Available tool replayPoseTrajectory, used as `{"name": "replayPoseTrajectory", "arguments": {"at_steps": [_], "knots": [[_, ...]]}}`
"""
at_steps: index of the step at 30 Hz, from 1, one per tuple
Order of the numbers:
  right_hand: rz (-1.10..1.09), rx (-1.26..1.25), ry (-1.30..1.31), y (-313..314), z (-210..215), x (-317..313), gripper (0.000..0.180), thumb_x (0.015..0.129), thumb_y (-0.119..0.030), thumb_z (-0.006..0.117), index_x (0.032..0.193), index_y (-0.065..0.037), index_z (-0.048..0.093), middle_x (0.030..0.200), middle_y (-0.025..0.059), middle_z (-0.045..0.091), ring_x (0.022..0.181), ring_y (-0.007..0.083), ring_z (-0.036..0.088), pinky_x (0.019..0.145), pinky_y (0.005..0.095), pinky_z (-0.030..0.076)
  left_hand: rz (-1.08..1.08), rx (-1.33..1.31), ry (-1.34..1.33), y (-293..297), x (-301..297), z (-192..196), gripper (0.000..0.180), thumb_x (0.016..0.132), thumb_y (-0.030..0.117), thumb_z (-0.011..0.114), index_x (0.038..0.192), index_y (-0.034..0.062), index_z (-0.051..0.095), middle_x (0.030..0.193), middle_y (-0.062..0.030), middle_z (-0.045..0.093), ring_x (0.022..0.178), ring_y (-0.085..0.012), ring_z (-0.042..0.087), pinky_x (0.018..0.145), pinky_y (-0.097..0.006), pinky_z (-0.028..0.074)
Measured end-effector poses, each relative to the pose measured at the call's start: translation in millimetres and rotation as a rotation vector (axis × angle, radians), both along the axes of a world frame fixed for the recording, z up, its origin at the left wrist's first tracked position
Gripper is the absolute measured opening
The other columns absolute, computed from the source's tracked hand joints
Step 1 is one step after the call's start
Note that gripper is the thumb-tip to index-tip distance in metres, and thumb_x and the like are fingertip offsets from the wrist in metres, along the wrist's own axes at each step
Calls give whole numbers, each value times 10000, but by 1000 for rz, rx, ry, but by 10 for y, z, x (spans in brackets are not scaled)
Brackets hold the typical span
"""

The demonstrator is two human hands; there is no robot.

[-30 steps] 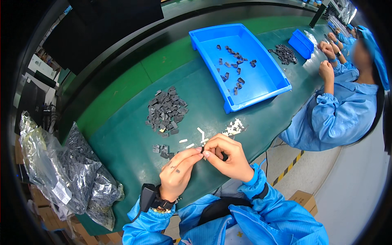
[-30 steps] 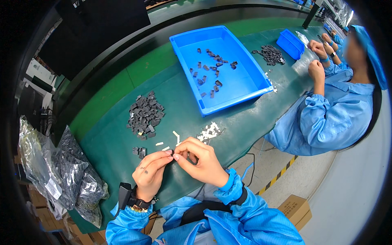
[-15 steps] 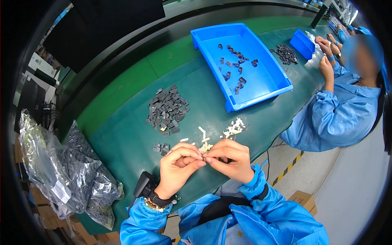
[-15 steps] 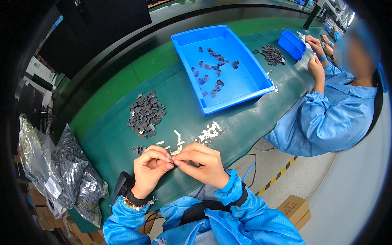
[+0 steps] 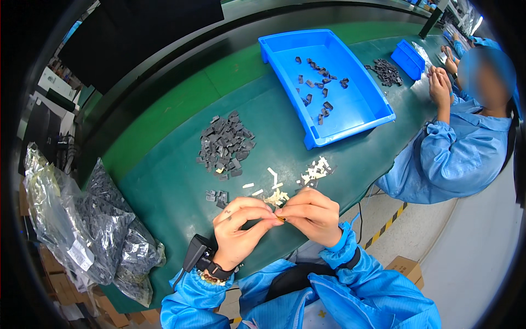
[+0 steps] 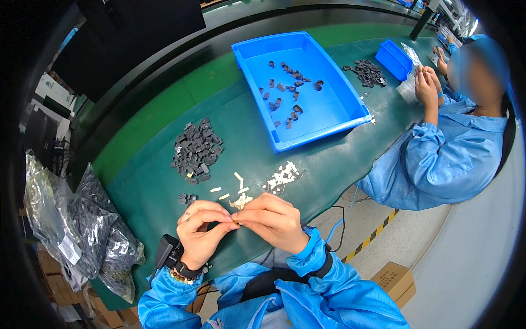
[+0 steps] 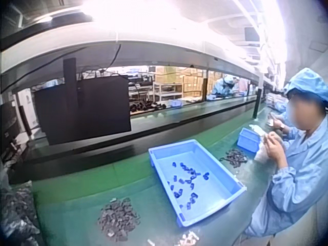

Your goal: Assembling small plastic and metal components at an industrial workbench.

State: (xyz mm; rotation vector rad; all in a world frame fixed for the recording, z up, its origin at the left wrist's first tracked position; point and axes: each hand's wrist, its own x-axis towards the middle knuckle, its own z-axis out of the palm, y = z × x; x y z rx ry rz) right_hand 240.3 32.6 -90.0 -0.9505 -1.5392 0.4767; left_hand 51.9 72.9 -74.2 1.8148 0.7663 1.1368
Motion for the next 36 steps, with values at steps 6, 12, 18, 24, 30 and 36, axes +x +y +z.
{"name": "replayPoseTrajectory", "arguments": {"at_steps": [6, 12, 18, 24, 30, 36], "knots": [[-22, 81, -65, 6, -4, 7, 260, 705, 45, 806, 950, -36, 777, 879, 70, 693, 716, 189, 650, 618, 297, 499, 31, 3, 32, -7, 15, 81, 214, 669, -15, 877, 837, 44, 758, 873, -77, 720, 830, -193, 695, 736, -303, 555], [-47, 96, -127, -8, 1, 6, 277, 683, 19, 810, 949, -50, 780, 880, 61, 693, 716, 193, 652, 614, 297, 493, -29, 20, 32, 35, -17, 39, 233, 672, -68, 866, 844, 20, 735, 888, -89, 702, 821, -171, 683, 740, -280, 546], [-48, 108, -140, -9, 12, 5, 289, 667, 12, 803, 946, -51, 768, 874, 62, 687, 720, 204, 634, 622, 303, 509, -39, 2, 22, 30, -17, 19, 238, 668, -73, 864, 835, 18, 721, 881, -86, 699, 816, -167, 677, 734, -281, 543], [-61, 111, -151, -11, -8, 4, 279, 668, -7, 814, 941, -59, 786, 874, 54, 695, 728, 175, 657, 605, 295, 484, 3, 63, 41, 21, 0, 72, 212, 672, -48, 852, 827, 25, 727, 864, -88, 717, 801, -206, 693, 718, -313, 555], [-62, 125, -165, -14, 10, 6, 288, 658, -6, 812, 941, -58, 788, 869, 55, 694, 721, 178, 655, 603, 294, 484, -9, 69, 47, 28, -7, 70, 196, 681, -51, 843, 817, 24, 725, 855, -91, 712, 797, -207, 690, 713, -313, 553], [-48, 66, -86, -34, 1, -9, 271, 695, 54, 790, 951, -37, 775, 872, 75, 697, 724, 195, 658, 621, 311, 494, -24, 61, 38, 29, 8, 37, 210, 689, -45, 842, 838, 25, 710, 858, -97, 707, 793, -206, 684, 715, -309, 551]]}}
